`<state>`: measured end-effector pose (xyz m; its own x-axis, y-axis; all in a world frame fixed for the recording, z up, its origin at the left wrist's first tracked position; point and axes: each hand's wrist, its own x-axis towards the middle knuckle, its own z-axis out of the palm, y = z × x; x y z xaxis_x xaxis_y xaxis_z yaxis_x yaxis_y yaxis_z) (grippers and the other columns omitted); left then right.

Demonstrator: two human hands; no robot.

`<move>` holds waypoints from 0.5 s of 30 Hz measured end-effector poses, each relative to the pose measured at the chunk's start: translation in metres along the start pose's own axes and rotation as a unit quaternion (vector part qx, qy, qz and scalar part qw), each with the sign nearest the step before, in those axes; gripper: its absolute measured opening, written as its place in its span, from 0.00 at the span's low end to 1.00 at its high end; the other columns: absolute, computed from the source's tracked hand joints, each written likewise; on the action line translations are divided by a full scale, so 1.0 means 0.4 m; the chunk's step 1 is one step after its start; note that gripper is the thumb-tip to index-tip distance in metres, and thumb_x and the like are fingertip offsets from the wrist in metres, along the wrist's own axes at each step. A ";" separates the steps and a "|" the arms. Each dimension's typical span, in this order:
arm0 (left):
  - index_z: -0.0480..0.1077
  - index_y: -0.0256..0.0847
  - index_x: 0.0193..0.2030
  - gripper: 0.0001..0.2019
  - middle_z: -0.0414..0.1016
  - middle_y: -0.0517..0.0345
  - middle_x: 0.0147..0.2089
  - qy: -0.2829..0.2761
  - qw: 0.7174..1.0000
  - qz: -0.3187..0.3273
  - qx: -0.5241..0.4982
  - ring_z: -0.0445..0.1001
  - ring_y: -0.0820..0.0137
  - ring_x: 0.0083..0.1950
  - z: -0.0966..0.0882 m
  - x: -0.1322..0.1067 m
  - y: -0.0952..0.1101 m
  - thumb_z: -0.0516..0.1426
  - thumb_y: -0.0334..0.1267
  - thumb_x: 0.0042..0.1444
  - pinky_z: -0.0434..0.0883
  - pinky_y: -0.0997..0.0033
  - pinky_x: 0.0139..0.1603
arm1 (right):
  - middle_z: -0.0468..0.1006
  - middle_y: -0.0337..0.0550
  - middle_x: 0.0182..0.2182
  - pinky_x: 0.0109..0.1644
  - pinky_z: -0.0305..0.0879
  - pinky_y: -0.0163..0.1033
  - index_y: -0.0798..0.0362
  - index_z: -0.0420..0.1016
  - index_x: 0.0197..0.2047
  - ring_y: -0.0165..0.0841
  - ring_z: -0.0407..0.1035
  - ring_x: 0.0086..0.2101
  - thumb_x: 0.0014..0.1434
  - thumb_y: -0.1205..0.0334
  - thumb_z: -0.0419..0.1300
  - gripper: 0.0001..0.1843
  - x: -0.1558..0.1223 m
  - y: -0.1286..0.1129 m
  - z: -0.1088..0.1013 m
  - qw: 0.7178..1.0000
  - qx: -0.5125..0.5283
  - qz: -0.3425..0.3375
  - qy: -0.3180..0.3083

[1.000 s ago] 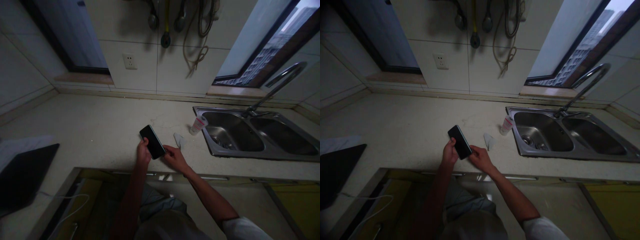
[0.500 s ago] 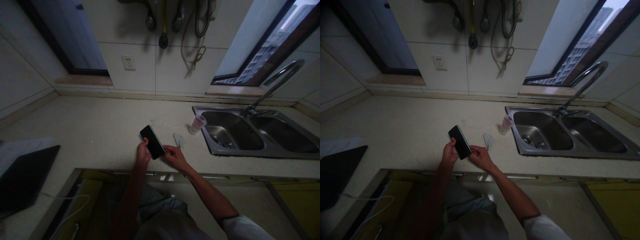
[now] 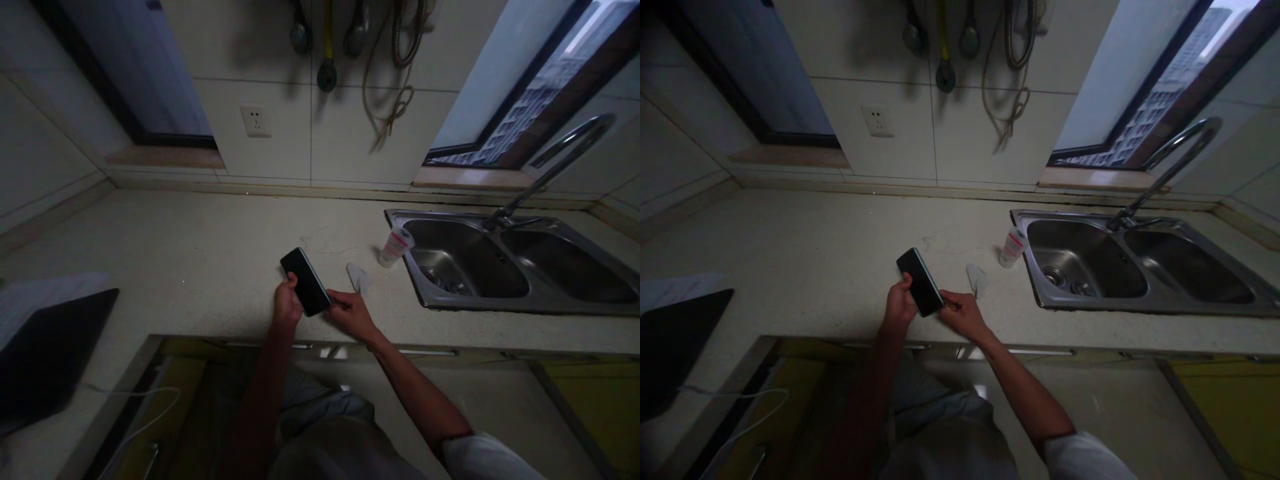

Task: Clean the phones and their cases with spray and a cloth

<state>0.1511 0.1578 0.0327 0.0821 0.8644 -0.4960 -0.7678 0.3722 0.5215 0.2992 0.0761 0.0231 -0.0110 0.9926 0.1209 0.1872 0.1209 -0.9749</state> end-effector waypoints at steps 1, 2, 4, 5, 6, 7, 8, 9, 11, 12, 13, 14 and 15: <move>0.71 0.37 0.34 0.06 0.77 0.60 0.30 0.000 1.000 0.001 0.001 0.75 0.73 0.30 -0.001 0.001 0.000 0.64 0.28 0.50 0.73 0.70 0.47 | 0.69 0.33 0.20 0.25 0.50 0.30 0.56 0.84 0.42 0.24 0.52 0.21 0.51 0.61 0.60 0.18 0.000 0.006 -0.001 1.000 0.013 0.007 0.003; 0.71 0.37 0.34 0.07 0.77 0.61 0.30 0.003 1.000 0.002 0.002 0.74 0.73 0.29 0.000 0.001 -0.001 0.64 0.28 0.50 0.73 0.71 0.47 | 0.71 0.34 0.20 0.25 0.51 0.30 0.56 0.84 0.42 0.24 0.53 0.21 0.50 0.61 0.61 0.18 0.001 0.013 -0.001 0.999 0.030 0.014 0.007; 0.71 0.37 0.33 0.06 0.77 0.61 0.29 0.012 1.000 0.006 0.010 0.74 0.74 0.28 0.002 0.002 -0.002 0.64 0.28 0.51 0.73 0.71 0.46 | 0.76 0.36 0.24 0.25 0.54 0.30 0.56 0.84 0.44 0.24 0.58 0.22 0.48 0.61 0.63 0.20 0.003 0.026 -0.001 0.997 0.071 0.033 0.007; 0.71 0.36 0.34 0.05 0.77 0.61 0.29 0.014 1.000 0.008 0.015 0.74 0.74 0.28 0.004 0.002 -0.002 0.63 0.29 0.52 0.73 0.71 0.47 | 0.79 0.38 0.26 0.26 0.57 0.30 0.56 0.83 0.46 0.25 0.60 0.22 0.47 0.61 0.64 0.21 0.006 0.031 -0.001 0.995 0.095 0.043 0.000; 0.71 0.36 0.34 0.04 0.77 0.61 0.29 0.014 1.000 0.008 0.019 0.74 0.74 0.28 0.005 0.002 -0.002 0.63 0.30 0.53 0.74 0.70 0.48 | 0.81 0.40 0.29 0.27 0.60 0.31 0.55 0.83 0.47 0.26 0.64 0.23 0.47 0.61 0.65 0.22 0.008 0.034 -0.001 0.991 0.120 0.054 -0.009; 0.71 0.36 0.34 0.04 0.78 0.60 0.29 0.012 1.000 0.008 0.023 0.75 0.73 0.29 0.005 0.003 -0.003 0.63 0.30 0.54 0.74 0.69 0.48 | 0.82 0.42 0.31 0.29 0.63 0.32 0.55 0.82 0.48 0.27 0.67 0.25 0.47 0.60 0.67 0.23 0.011 0.036 -0.001 0.987 0.145 0.064 -0.021; 0.71 0.36 0.35 0.04 0.78 0.60 0.29 0.009 1.000 0.007 0.027 0.75 0.73 0.29 0.005 0.005 -0.004 0.62 0.31 0.55 0.74 0.67 0.49 | 0.83 0.43 0.33 0.32 0.67 0.33 0.55 0.82 0.48 0.28 0.70 0.27 0.47 0.60 0.68 0.23 0.014 0.036 -0.001 0.983 0.168 0.072 -0.031; 0.72 0.37 0.36 0.04 0.78 0.59 0.30 0.004 0.999 0.006 0.032 0.76 0.72 0.30 0.003 0.007 -0.005 0.63 0.33 0.55 0.75 0.66 0.50 | 0.84 0.44 0.34 0.35 0.69 0.35 0.55 0.82 0.47 0.29 0.73 0.29 0.47 0.59 0.69 0.23 0.016 0.034 -0.002 0.978 0.189 0.078 -0.040; 0.72 0.37 0.37 0.08 0.78 0.59 0.30 -0.005 0.999 0.009 0.044 0.78 0.69 0.34 -0.003 0.012 -0.008 0.65 0.36 0.54 0.75 0.63 0.51 | 0.84 0.44 0.34 0.40 0.72 0.37 0.55 0.82 0.46 0.31 0.76 0.32 0.46 0.58 0.70 0.22 0.020 0.029 -0.002 0.970 0.220 0.087 -0.053; 0.72 0.37 0.37 0.10 0.78 0.58 0.30 -0.010 0.999 0.014 0.050 0.79 0.67 0.36 -0.006 0.014 -0.010 0.66 0.38 0.52 0.75 0.62 0.51 | 0.84 0.43 0.33 0.42 0.73 0.38 0.55 0.82 0.45 0.32 0.77 0.33 0.47 0.58 0.71 0.21 0.021 0.025 -0.003 0.967 0.230 0.091 -0.056; 0.72 0.37 0.38 0.12 0.78 0.57 0.30 -0.015 0.998 0.019 0.056 0.80 0.65 0.38 -0.010 0.016 -0.011 0.67 0.40 0.51 0.75 0.61 0.52 | 0.84 0.43 0.33 0.44 0.73 0.39 0.54 0.81 0.45 0.32 0.77 0.34 0.47 0.58 0.71 0.20 0.021 0.022 -0.003 0.965 0.238 0.095 -0.057; 0.72 0.37 0.38 0.14 0.79 0.57 0.31 -0.019 0.998 0.024 0.060 0.80 0.63 0.40 -0.014 0.018 -0.013 0.68 0.41 0.50 0.75 0.60 0.52 | 0.84 0.42 0.33 0.45 0.74 0.39 0.54 0.81 0.44 0.32 0.78 0.34 0.48 0.58 0.71 0.19 0.021 0.020 -0.003 0.963 0.245 0.098 -0.057; 0.72 0.36 0.39 0.15 0.79 0.56 0.31 -0.023 0.997 0.028 0.062 0.80 0.62 0.41 -0.017 0.020 -0.014 0.68 0.42 0.50 0.75 0.59 0.52 | 0.84 0.42 0.33 0.46 0.74 0.40 0.54 0.81 0.44 0.32 0.78 0.34 0.49 0.58 0.71 0.19 0.021 0.019 -0.004 0.961 0.252 0.100 -0.058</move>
<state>0.1518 0.1604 0.0210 0.0726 0.8982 -0.4336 -0.6871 0.3602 0.6310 0.3020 0.0854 0.0171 -0.1396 0.9876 -0.0722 -0.3014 -0.1118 -0.9469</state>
